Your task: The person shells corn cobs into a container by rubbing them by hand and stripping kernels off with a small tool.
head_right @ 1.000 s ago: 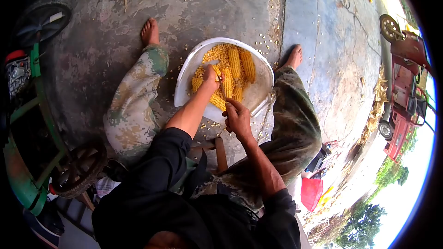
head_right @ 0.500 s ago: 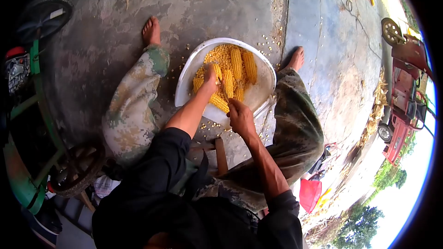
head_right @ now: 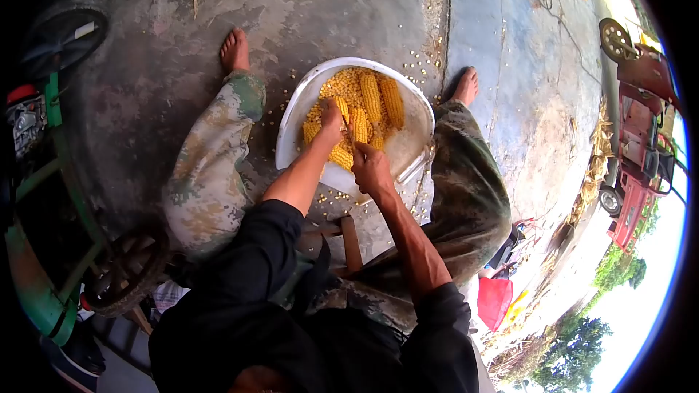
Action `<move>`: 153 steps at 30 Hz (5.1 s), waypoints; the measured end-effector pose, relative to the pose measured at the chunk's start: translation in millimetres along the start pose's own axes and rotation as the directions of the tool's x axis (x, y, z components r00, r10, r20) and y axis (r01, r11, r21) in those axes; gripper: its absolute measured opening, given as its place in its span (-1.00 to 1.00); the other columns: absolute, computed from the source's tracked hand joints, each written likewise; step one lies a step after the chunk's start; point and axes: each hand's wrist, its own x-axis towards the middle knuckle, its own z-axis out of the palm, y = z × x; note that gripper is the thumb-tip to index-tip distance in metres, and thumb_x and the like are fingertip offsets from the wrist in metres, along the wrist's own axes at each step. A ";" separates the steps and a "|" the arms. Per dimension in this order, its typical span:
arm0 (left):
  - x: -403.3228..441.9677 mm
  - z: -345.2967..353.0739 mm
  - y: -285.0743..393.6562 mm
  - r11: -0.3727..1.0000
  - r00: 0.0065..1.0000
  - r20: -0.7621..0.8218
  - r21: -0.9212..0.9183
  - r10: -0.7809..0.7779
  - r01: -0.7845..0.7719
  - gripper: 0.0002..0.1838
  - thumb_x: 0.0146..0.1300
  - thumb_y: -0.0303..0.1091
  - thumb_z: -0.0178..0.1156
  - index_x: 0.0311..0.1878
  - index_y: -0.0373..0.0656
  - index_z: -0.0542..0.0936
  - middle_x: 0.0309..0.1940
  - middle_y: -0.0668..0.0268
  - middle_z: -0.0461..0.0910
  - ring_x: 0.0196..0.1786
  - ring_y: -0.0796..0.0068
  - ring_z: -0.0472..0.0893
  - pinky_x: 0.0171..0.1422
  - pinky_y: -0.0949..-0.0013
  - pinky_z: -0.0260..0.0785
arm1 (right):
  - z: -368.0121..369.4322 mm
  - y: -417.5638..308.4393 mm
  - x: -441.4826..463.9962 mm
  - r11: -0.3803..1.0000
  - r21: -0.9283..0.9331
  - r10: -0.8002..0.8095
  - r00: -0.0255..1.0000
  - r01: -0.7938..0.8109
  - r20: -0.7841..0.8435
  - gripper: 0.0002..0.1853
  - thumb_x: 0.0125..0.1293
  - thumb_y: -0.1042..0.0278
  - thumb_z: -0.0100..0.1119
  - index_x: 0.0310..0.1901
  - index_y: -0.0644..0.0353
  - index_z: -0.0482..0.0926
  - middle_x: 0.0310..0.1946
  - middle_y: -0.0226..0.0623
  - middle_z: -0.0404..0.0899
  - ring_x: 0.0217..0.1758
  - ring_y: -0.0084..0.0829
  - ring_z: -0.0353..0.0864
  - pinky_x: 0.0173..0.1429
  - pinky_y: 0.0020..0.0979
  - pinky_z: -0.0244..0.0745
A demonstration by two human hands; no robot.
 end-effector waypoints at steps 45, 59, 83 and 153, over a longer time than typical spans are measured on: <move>-173.8 -37.9 76.4 0.983 0.733 0.663 -0.019 0.148 -0.181 -0.51 0.43 0.16 0.03 -0.02 -0.15 0.48 -0.39 0.22 0.61 -0.44 0.39 0.64 -0.39 0.25 0.60 | -45.4 128.1 87.8 0.774 -0.567 -0.594 0.635 0.283 -0.494 -0.54 0.31 0.35 0.16 0.23 0.32 0.47 -0.23 0.17 0.63 -0.20 0.09 0.66 -0.07 -0.13 0.57; -339.4 -51.0 171.1 0.860 0.425 0.902 0.152 0.081 -0.487 -0.68 0.47 -0.15 0.12 0.08 -0.19 0.49 -0.23 0.35 0.59 -0.24 0.60 0.63 -0.21 0.53 0.54 | -107.8 -62.2 -44.2 0.688 0.708 -0.417 0.885 0.158 0.208 -0.53 0.48 -0.12 0.07 -0.27 0.22 0.56 -0.55 -0.35 0.53 -0.52 -0.48 0.54 -0.42 -0.50 0.34; -336.4 -1.9 184.0 0.604 0.346 0.805 -0.019 0.481 -0.796 -0.64 0.39 -0.16 0.23 0.11 -0.17 0.49 -0.13 0.40 0.53 -0.07 0.64 0.50 -0.01 0.49 0.40 | -136.2 -89.2 -41.3 0.600 0.626 -0.648 0.761 0.498 0.016 -0.54 0.56 0.23 -0.23 0.28 0.30 0.49 -0.24 -0.45 0.56 -0.25 -0.61 0.48 -0.10 -0.56 0.42; -339.1 -15.3 193.6 0.408 0.327 0.814 0.122 0.481 -0.905 -0.51 0.16 -0.27 0.44 0.09 -0.19 0.48 -0.16 0.36 0.57 -0.16 0.60 0.57 -0.11 0.48 0.47 | -119.1 -85.0 -28.7 0.495 0.808 -0.607 0.792 0.320 0.058 -0.59 0.38 0.47 0.09 0.24 0.33 0.41 0.01 -0.25 0.56 0.08 -0.42 0.57 0.20 -0.37 0.51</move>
